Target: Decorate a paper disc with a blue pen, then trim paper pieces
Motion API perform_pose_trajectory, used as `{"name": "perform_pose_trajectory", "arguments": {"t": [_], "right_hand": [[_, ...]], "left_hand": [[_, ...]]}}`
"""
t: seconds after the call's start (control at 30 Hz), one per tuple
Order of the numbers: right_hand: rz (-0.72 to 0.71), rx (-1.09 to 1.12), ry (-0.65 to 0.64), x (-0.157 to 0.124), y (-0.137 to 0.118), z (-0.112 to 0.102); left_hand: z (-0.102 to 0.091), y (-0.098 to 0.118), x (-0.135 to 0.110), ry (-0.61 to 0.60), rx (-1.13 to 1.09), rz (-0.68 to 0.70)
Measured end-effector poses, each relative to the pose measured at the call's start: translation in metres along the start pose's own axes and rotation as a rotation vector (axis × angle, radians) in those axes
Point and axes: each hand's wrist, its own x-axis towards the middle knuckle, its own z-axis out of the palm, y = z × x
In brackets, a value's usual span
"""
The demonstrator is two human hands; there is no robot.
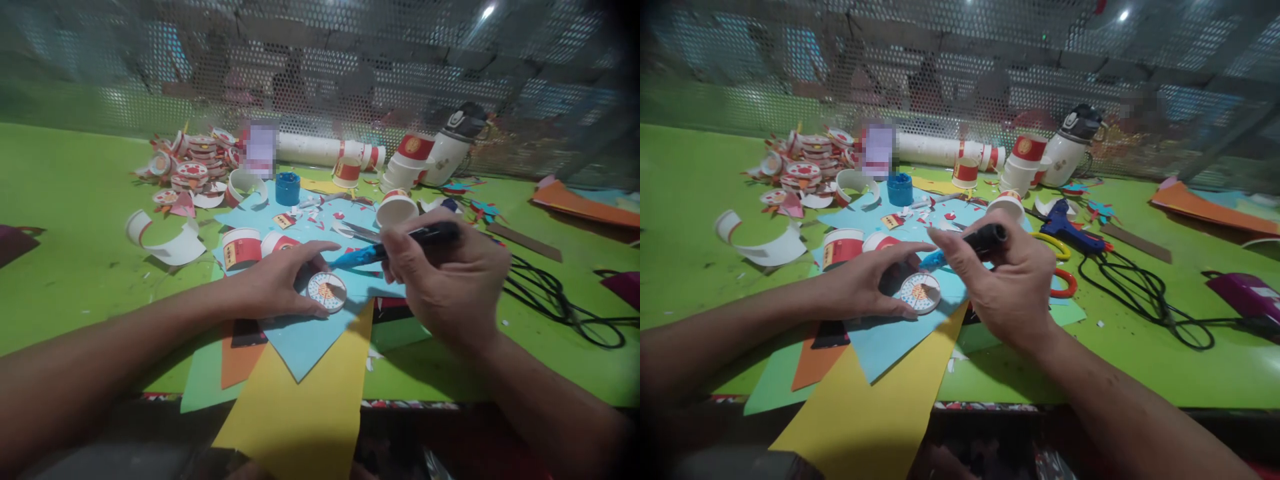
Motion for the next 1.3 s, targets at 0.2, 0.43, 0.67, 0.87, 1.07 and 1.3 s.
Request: {"name": "perform_pose_trajectory", "arguments": {"t": [0.2,0.43,0.67,0.87,1.07,1.3], "right_hand": [[0.007,-0.082,-0.049,0.001,0.003,-0.002],[-0.016,-0.119,-0.128,0.001,0.006,0.001],[-0.036,-0.152,-0.153,0.002,0.007,0.002],[-0.037,-0.147,-0.166,0.001,0.007,0.002],[-0.009,-0.149,-0.174,0.002,0.006,0.002],[0.017,-0.090,-0.175,0.001,0.010,0.005]], "left_hand": [[0.000,0.000,0.000,0.000,-0.013,0.012],[0.001,-0.002,0.000,-0.007,-0.004,0.020],[0.000,0.000,0.000,-0.014,-0.019,0.007],[0.001,0.000,0.000,-0.020,-0.032,-0.003],[0.002,-0.001,0.001,-0.006,-0.021,-0.011],[0.001,0.000,0.001,-0.012,-0.009,-0.006]]}}
